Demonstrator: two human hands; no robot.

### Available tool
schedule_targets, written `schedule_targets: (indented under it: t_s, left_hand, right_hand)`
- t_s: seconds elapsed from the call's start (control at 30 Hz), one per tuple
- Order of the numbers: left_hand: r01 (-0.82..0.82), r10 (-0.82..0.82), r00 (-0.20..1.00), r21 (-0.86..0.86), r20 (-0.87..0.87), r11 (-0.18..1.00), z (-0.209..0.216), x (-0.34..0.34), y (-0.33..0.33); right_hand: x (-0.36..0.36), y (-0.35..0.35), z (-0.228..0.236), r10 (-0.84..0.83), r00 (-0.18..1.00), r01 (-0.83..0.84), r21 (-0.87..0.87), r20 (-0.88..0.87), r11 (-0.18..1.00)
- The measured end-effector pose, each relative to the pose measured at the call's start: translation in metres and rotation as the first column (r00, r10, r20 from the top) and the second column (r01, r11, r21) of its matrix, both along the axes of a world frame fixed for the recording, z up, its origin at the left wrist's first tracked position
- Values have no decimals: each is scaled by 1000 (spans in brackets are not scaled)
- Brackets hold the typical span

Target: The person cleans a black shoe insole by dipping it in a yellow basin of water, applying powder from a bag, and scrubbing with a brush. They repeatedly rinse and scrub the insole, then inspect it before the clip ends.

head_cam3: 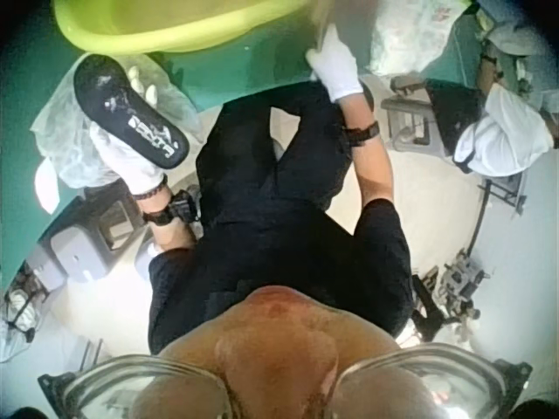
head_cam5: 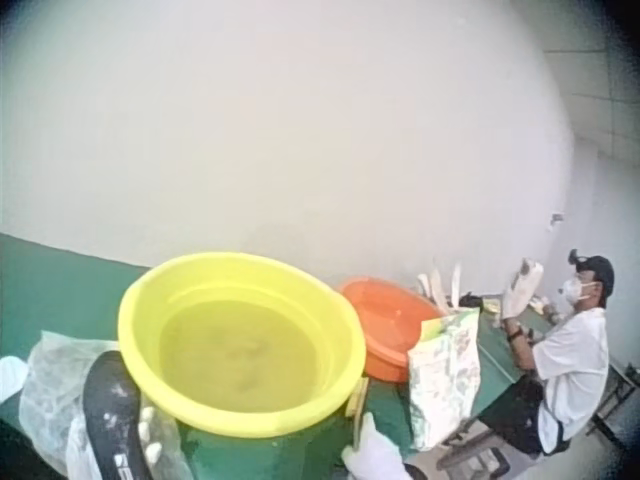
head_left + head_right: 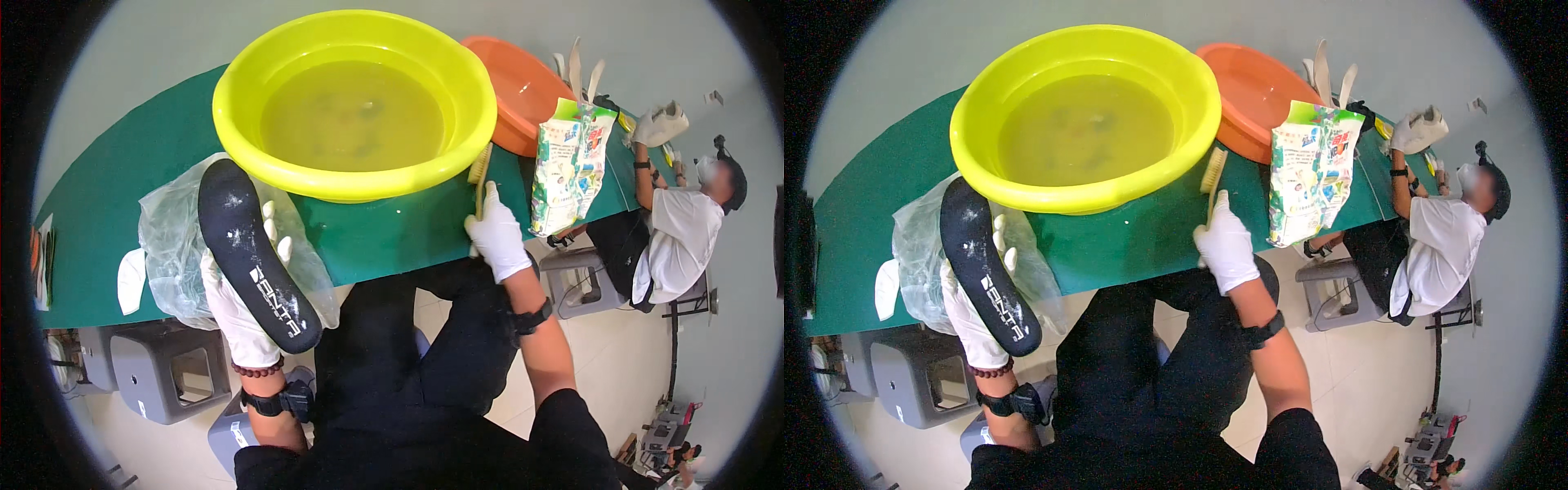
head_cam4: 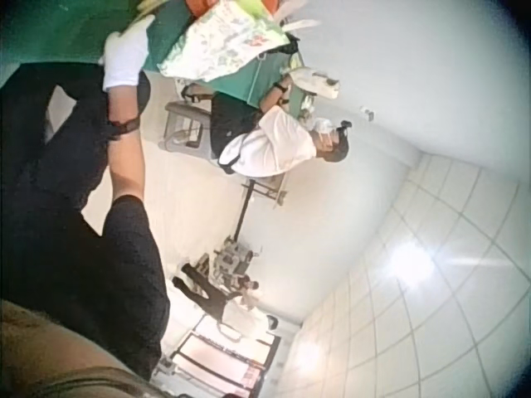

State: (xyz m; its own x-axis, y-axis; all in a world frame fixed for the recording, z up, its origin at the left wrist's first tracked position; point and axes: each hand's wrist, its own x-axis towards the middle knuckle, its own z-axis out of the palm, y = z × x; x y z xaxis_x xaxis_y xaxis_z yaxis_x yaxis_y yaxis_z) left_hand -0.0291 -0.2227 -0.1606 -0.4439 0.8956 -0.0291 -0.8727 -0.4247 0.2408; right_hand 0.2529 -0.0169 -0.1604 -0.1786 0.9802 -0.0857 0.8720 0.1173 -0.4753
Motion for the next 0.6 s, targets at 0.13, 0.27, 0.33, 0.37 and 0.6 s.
schedule_targets:
  t_s: [0.13, 0.27, 0.33, 0.37, 0.6]
  left_hand:
    - [-26, 25, 1000, 91, 18, 995, 2, -6, -8]
    - [-42, 33, 991, 62, 129, 997, 7, -8, -8]
    - [-50, 42, 987, 47, 157, 998, 13, -8, 3]
    - [-48, 38, 980, 46, 196, 998, 15, -8, 7]
    - [-79, 45, 966, 124, 256, 989, 5, -22, -1]
  right_hand:
    - [23, -10, 7, -57, 928, -22, -207, -369, 978]
    - [17, -76, -2, -201, 511, 3, -232, -836, 973]
    - [10, -109, 2, -208, 392, -138, -281, -896, 950]
    - [-5, -126, 4, -211, 320, -209, -286, -924, 935]
    - [-110, -179, 14, -340, 389, -452, -498, -856, 740]
